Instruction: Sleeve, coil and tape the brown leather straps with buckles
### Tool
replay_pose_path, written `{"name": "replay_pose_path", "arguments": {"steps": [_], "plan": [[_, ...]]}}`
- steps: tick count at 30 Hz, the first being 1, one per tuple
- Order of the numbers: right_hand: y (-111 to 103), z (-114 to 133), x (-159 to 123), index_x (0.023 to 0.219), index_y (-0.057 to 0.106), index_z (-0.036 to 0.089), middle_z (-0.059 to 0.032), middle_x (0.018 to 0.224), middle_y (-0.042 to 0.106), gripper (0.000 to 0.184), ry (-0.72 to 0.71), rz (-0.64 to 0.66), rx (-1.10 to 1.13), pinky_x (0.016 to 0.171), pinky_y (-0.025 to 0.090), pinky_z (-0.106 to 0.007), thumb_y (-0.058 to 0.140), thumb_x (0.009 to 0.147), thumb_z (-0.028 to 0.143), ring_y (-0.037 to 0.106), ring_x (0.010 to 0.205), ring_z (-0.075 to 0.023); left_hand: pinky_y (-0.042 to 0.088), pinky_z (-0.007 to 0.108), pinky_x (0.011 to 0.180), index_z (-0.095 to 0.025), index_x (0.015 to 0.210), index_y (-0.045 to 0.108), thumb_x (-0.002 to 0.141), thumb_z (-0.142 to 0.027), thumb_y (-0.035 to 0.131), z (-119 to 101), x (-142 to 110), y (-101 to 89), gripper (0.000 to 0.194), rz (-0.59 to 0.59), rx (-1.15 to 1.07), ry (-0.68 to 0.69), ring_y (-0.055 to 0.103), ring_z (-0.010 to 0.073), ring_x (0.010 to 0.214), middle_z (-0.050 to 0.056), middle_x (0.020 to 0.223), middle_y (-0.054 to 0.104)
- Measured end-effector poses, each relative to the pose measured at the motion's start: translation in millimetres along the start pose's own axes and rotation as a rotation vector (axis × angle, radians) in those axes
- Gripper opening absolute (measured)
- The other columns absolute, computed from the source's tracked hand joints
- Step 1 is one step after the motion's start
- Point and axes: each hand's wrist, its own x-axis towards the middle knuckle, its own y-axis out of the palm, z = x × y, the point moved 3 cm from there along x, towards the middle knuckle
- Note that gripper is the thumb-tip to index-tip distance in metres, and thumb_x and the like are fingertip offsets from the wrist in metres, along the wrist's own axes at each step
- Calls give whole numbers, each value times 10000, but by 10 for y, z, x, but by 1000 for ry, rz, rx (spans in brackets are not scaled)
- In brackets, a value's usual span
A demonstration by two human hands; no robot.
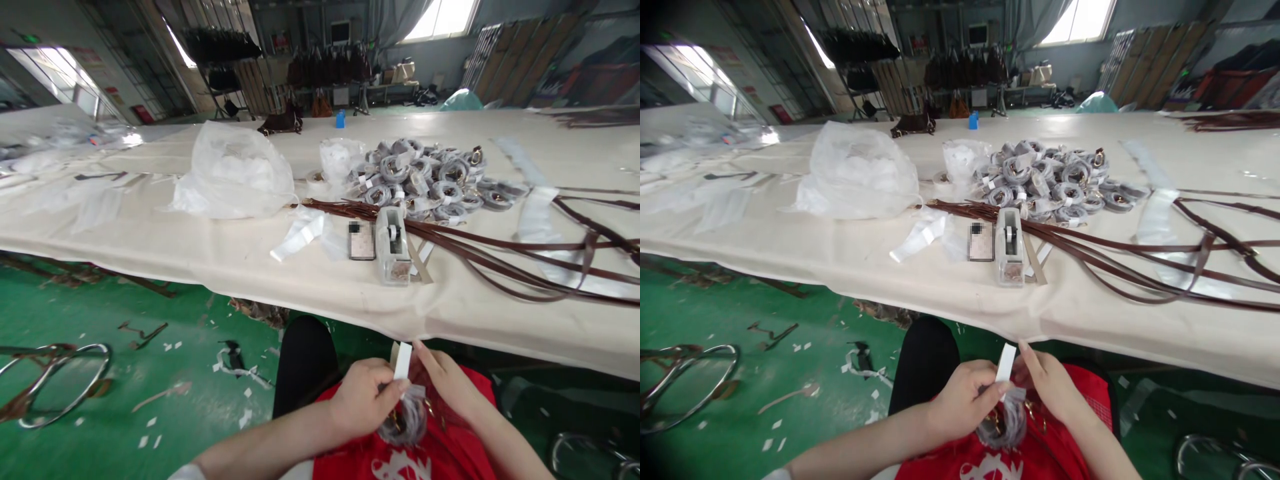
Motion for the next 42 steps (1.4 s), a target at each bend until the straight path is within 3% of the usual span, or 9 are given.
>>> {"name": "replay_pose_path", "arguments": {"steps": [4,8,13,15,18,22,25,34,42], "plan": [[137,-145,-2,659,711,146,-28,593,664,495,45,159,60,552,414,-285,657,787,621,540,546,-170,461,241,789,-177,757,708,959,-375,535,-12,-31,2,332,-3,-45,-11,631,151,841,41,853,679],[227,-121,-19,760,717,136,-3,635,633,519,8,131,124,563,381,-263,610,812,641,473,559,-132,465,262,873,-175,743,711,956,-401,524,25,-5,-29,362,-48,-15,-79,606,176,983,70,991,603],[154,-7,-77,658,662,154,29,578,557,390,-24,119,76,545,356,-259,688,812,512,449,546,-129,417,246,660,-174,625,641,949,-435,501,105,123,14,439,71,-20,-191,536,134,702,-2,704,492],[86,44,-128,675,670,164,13,620,593,381,-30,140,63,586,405,-276,656,840,507,496,589,-154,367,250,604,-176,598,625,924,-444,534,113,145,38,431,55,4,-247,495,124,641,-19,654,451],[-22,121,-198,757,701,176,-16,743,656,394,-67,154,22,709,450,-293,580,894,525,556,732,-194,358,253,616,-184,643,646,892,-450,577,74,127,72,371,-2,3,-283,503,121,651,-22,690,494],[-61,128,-205,726,667,169,26,634,567,428,-65,238,-67,601,386,-256,580,895,552,467,614,-145,388,248,643,-189,790,610,816,-354,662,26,78,98,175,-83,-82,-304,549,133,708,-20,768,590],[-56,80,-164,656,635,167,46,575,503,454,-51,232,-75,564,343,-248,601,872,564,397,566,-121,413,259,658,-194,896,545,756,-351,720,31,53,100,274,-130,-83,-345,564,154,754,-1,845,613],[-40,21,-97,597,663,143,41,541,524,367,8,215,-81,517,298,-243,693,803,445,370,519,-99,448,294,719,-196,1014,528,715,-313,759,-36,32,82,395,-91,-78,-317,588,191,842,28,933,622],[-9,80,-83,752,709,133,11,614,623,339,55,315,-5,536,346,-239,723,763,471,452,528,-108,467,307,747,-202,1069,539,719,-350,762,-82,-4,75,440,-45,-56,-269,612,191,833,27,964,648]]}}
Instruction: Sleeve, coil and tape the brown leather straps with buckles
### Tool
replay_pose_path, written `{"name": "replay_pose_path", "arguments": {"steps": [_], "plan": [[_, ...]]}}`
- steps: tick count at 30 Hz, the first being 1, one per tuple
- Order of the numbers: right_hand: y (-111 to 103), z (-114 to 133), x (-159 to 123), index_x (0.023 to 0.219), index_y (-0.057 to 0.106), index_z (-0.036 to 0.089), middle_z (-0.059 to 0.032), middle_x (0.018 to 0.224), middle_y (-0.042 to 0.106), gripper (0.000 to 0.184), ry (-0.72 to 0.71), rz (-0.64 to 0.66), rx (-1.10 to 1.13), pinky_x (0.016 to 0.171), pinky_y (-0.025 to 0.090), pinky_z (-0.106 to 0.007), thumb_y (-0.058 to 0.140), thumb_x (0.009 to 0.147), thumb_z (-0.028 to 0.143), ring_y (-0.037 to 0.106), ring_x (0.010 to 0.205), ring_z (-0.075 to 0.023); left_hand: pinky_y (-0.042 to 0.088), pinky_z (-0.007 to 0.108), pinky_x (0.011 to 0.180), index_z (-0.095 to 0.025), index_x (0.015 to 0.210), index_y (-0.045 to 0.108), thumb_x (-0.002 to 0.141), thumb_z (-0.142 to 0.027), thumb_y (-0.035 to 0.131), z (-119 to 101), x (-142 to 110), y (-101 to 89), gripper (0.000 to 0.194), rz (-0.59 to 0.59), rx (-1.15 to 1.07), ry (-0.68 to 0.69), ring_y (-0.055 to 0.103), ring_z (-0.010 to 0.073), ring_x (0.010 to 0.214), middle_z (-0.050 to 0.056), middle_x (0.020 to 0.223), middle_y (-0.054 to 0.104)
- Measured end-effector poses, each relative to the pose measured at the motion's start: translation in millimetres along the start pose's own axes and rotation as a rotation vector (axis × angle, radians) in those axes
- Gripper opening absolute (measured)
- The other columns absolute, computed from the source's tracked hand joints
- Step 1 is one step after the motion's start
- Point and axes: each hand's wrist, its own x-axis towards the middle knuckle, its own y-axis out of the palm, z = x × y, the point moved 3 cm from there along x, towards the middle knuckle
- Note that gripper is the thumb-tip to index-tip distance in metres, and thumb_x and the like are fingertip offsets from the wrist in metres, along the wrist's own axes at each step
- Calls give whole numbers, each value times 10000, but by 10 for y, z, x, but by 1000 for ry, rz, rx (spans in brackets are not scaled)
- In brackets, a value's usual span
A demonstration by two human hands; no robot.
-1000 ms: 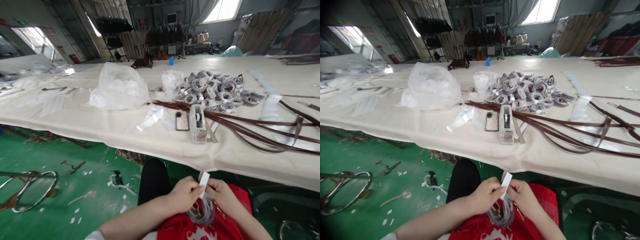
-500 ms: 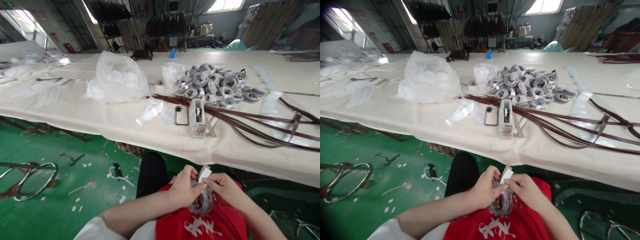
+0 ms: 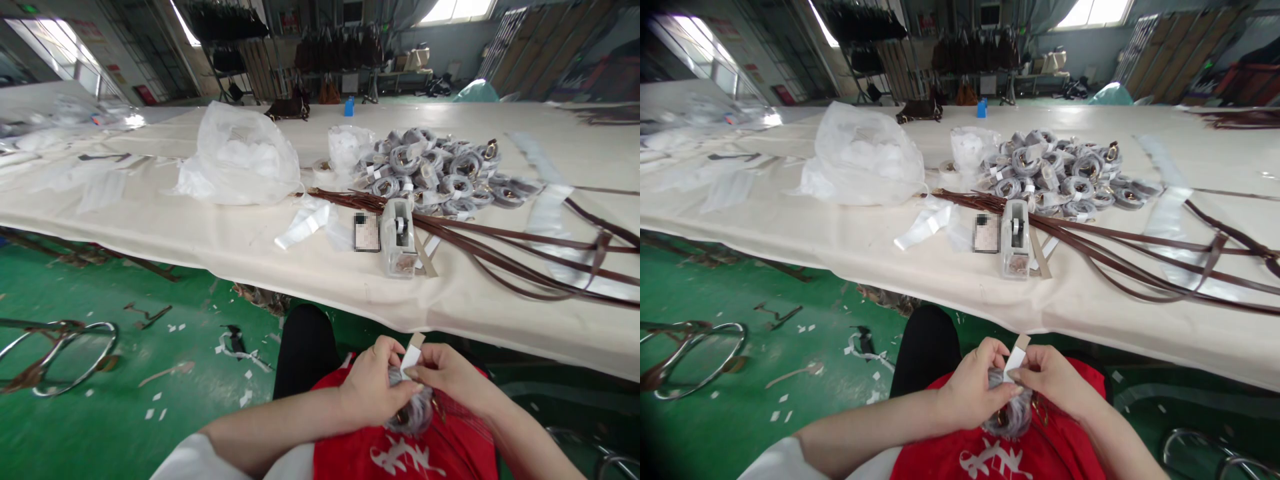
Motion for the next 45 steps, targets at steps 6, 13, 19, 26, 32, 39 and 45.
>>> {"name": "replay_pose_path", "arguments": {"steps": [6,13,19,26,32,39,45], "plan": [[-5,138,-72,664,631,179,18,627,604,272,-74,-55,-122,583,360,-262,695,792,410,489,595,-141,505,329,779,-173,1099,535,744,-340,692,-31,6,-39,423,85,74,81,643,232,878,74,994,685],[27,317,-76,672,646,209,13,650,660,199,-231,-151,-723,600,339,-278,604,860,256,572,622,-162,460,246,624,-178,916,664,810,-392,597,37,119,-53,248,327,150,-12,634,189,749,34,849,700],[-18,327,-37,678,669,206,22,611,663,174,-206,-112,-642,525,347,-247,602,836,233,547,561,-144,457,257,645,-183,804,707,831,-364,573,92,119,19,227,285,110,-50,628,194,726,28,765,695],[200,438,-246,1044,694,242,-42,929,729,326,-297,-63,-832,741,524,-319,472,861,87,691,826,-214,512,288,742,-187,989,752,794,-240,535,273,156,23,296,280,-72,-184,647,195,798,23,865,734],[368,94,-262,1301,627,171,-129,1230,718,469,-444,-218,-1009,965,583,-457,449,878,73,699,1070,-277,517,311,752,-134,1010,749,880,-455,524,356,116,49,413,215,-449,-295,623,177,738,49,820,702],[397,-6,-272,1201,699,218,-120,1178,752,357,-494,-450,-887,925,627,-393,498,913,156,732,1052,-273,402,242,554,-143,1025,728,833,-681,552,404,84,45,598,228,-472,-233,485,117,575,21,699,603],[362,-138,-234,1082,764,236,-119,1136,761,251,-480,-553,-678,906,638,-415,576,917,258,744,1009,-279,402,248,562,-133,970,700,807,-739,539,469,54,61,648,204,-488,-234,506,129,603,22,709,591]]}}
